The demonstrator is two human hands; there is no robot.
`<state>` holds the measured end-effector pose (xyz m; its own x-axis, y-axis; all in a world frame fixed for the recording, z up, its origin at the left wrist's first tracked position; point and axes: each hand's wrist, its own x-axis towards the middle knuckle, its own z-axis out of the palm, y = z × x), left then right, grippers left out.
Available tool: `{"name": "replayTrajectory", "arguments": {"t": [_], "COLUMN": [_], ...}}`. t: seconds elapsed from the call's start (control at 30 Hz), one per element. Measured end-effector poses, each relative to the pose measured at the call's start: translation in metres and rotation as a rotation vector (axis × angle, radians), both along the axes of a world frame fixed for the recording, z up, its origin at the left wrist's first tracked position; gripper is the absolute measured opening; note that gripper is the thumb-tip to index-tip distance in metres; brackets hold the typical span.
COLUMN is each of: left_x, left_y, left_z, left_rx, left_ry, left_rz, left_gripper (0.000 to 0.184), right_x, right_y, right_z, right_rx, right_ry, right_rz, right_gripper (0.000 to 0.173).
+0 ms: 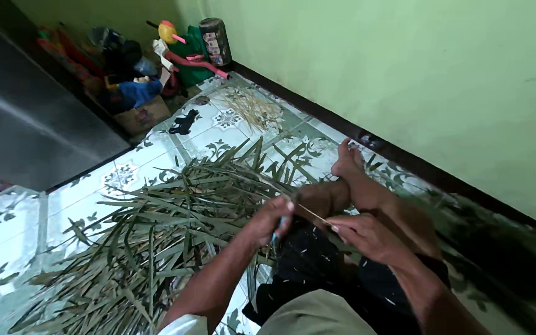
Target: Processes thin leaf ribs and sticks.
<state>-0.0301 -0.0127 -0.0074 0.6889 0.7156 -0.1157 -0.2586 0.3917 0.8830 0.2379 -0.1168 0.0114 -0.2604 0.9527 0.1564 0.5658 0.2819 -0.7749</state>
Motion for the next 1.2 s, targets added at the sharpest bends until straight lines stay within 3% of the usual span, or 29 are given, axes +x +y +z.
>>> {"name": "replayTrajectory", "arguments": {"t": [0.07,0.2,0.4,0.57,0.7,0.9,1.03,1.2], "left_x": [0.003,-0.023,0.025,-0.001,0.014,-0.023,-0.017,0.005], "left_y": [-0.003,0.035,-0.018,0.005,-0.019,0.022,0.015,-0.013], "left_z": [0.002,0.011,0.002,0.009,0.000,0.010,0.007,0.001], "left_rx": [-0.003,-0.059,0.006,-0.053,-0.086,-0.028,-0.037,-0.029], "left_ry": [-0.003,-0.169,-0.004,-0.171,-0.104,-0.250,-0.191,-0.118], "left_rz": [-0.009,0.234,-0.089,0.080,-0.059,0.189,0.221,0.046], "left_gripper": [0.013,0.039,0.016,0.043,0.028,0.044,0.041,0.043], "right_x": [-0.001,0.012,-0.006,0.010,0.010,0.023,0.010,-0.018], "right_y": [-0.002,-0.011,-0.004,-0.020,-0.020,-0.031,-0.023,-0.008], "right_z": [-0.003,-0.008,-0.005,-0.014,-0.014,-0.015,-0.008,-0.009], "right_rx": [0.028,0.020,0.017,0.028,0.020,-0.015,-0.264,-0.124], "right_ry": [-0.023,-0.005,0.099,0.123,0.130,0.110,0.161,0.128], "right_rz": [-0.012,-0.034,-0.051,-0.043,-0.043,-0.017,-0.074,-0.135], "right_gripper": [0.033,0.031,0.028,0.028,0.029,0.028,0.025,0.025]}}
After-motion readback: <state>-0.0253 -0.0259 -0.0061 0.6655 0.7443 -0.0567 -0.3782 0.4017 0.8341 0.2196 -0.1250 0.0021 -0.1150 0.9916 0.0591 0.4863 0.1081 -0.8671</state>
